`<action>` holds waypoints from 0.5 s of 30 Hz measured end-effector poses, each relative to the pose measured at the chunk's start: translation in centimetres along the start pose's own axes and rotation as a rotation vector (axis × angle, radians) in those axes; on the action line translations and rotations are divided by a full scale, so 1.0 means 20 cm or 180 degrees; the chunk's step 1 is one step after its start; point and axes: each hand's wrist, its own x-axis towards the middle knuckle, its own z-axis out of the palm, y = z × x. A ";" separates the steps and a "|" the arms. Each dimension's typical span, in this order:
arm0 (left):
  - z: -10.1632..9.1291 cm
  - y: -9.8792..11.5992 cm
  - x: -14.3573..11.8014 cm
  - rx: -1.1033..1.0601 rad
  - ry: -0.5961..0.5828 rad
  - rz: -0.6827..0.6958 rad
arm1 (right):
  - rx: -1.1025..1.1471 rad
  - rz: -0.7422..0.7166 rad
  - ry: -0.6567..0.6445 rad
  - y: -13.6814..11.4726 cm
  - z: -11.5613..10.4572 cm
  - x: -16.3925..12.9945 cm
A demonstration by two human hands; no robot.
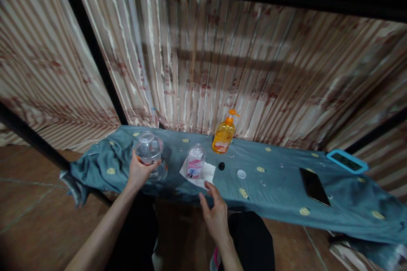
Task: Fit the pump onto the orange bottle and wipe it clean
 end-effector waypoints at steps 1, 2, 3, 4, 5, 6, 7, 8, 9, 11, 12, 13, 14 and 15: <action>-0.02 0.04 -0.03 -0.0151 -0.0074 0.0052 | 0.0140 0.0039 -0.0062 -0.01 0.01 -0.01; -0.04 0.08 -0.07 -0.0316 -0.0170 0.0077 | 0.0306 0.0097 -0.0130 -0.02 0.02 -0.02; -0.05 0.12 -0.11 -0.0434 -0.0298 0.0074 | 0.0494 0.0167 -0.0204 -0.03 0.04 -0.03; -0.07 0.16 -0.16 -0.0523 -0.0434 0.0029 | 0.0703 0.0245 -0.0275 -0.04 0.04 -0.04; -0.08 0.20 -0.21 -0.0595 -0.0555 -0.0026 | 0.0926 0.0321 -0.0347 -0.05 0.05 -0.05; -0.09 0.24 -0.26 -0.0707 -0.0717 -0.0074 | 0.1158 0.0393 -0.0414 -0.07 0.06 -0.06; -0.09 0.28 -0.30 -0.0846 -0.0905 -0.0113 | 0.1398 0.0465 -0.0467 -0.08 0.06 -0.07; -0.08 0.32 -0.35 -0.1015 -0.1154 -0.0184 | 0.1649 0.0542 -0.0514 -0.09 0.07 -0.09; -0.08 0.35 -0.39 -0.1206 -0.1399 -0.0273 | 0.1908 0.0631 -0.0550 -0.09 0.07 -0.11; -0.05 0.41 -0.47 -0.1630 -0.1735 -0.0428 | 0.2401 0.0839 -0.0649 -0.10 0.07 -0.15; -0.02 0.44 -0.51 -0.1839 -0.1837 -0.0511 | 0.2606 0.0951 -0.0721 -0.10 0.06 -0.17; 0.00 0.46 -0.54 -0.2013 -0.1970 -0.0598 | 0.2798 0.1087 -0.0823 -0.10 0.05 -0.20; 0.02 0.49 -0.57 -0.2117 -0.2185 -0.0705 | 0.2982 0.1234 -0.0919 -0.09 0.04 -0.23; 0.05 0.51 -0.60 -0.2206 -0.2369 -0.0800 | 0.3173 0.1391 -0.1007 -0.07 0.02 -0.27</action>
